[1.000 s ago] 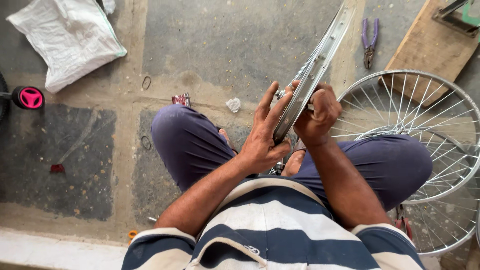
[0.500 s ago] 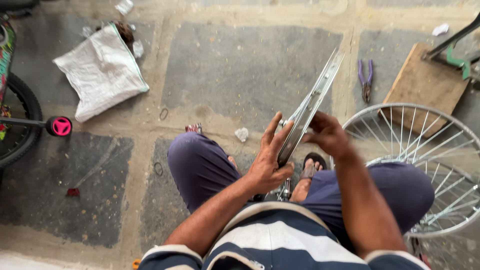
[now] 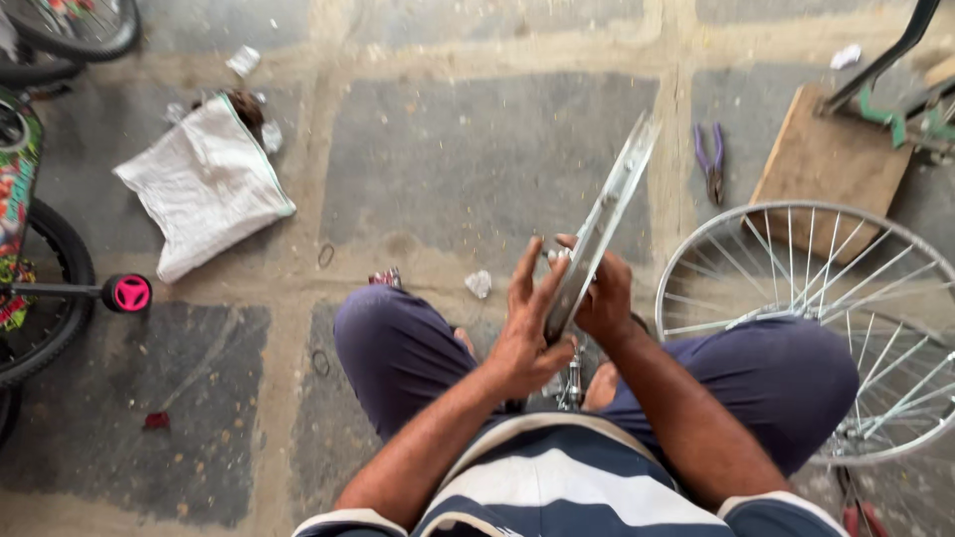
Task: The person sits on the ground and repeatedly rubs a small white object along the inner rim of a bicycle wheel. The person rotates the wheel periodically to access different sections of the rim.
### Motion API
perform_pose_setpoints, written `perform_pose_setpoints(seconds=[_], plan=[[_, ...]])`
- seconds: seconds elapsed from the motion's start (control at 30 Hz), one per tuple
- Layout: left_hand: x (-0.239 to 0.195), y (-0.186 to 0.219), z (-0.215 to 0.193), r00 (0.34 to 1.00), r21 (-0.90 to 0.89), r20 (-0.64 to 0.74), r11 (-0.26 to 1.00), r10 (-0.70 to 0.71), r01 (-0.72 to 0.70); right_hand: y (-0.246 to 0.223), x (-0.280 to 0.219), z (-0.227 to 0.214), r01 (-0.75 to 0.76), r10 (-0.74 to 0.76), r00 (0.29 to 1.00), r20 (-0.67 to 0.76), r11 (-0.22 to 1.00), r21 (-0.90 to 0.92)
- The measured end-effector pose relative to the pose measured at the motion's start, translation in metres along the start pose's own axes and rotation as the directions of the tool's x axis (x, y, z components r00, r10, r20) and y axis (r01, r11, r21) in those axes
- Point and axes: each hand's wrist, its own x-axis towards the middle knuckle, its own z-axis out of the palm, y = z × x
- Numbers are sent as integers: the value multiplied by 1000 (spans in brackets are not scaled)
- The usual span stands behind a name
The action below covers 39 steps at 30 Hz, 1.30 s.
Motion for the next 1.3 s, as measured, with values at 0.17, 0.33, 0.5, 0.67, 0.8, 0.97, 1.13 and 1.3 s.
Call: perform_pose_setpoints(seconds=[0.17, 0.33, 0.5, 0.67, 0.8, 0.97, 1.13, 1.3], plan=[[-7, -3, 0, 999, -71, 15, 997, -40, 41, 14, 11, -39, -635, 167, 748, 643, 465, 617], [-2, -4, 1, 995, -118, 47, 989, -86, 91, 16, 10, -39, -515, 184, 849, 495, 496, 699], [9, 1, -6, 999, -75, 30, 996, -37, 39, 38, -7, -28, -413, 112, 904, 413, 483, 772], [84, 0, -12, 1000, -34, 12, 999, -11, 11, 86, -3, -25, -545, 143, 839, 526, 204, 813], [108, -1, -10, 999, -93, 19, 995, -33, 34, 89, -9, -8, -382, 200, 918, 343, 206, 901], [73, -4, -16, 990, -146, 20, 979, -142, 144, 47, -10, -38, -308, 172, 951, 256, 486, 818], [30, 5, -15, 993, -4, -32, 994, -113, 113, 16, -4, -38, -135, 118, 991, 67, 797, 589], [18, 2, -11, 998, 49, -67, 999, -6, 9, 19, 5, -13, -260, 233, 961, 148, 587, 766]])
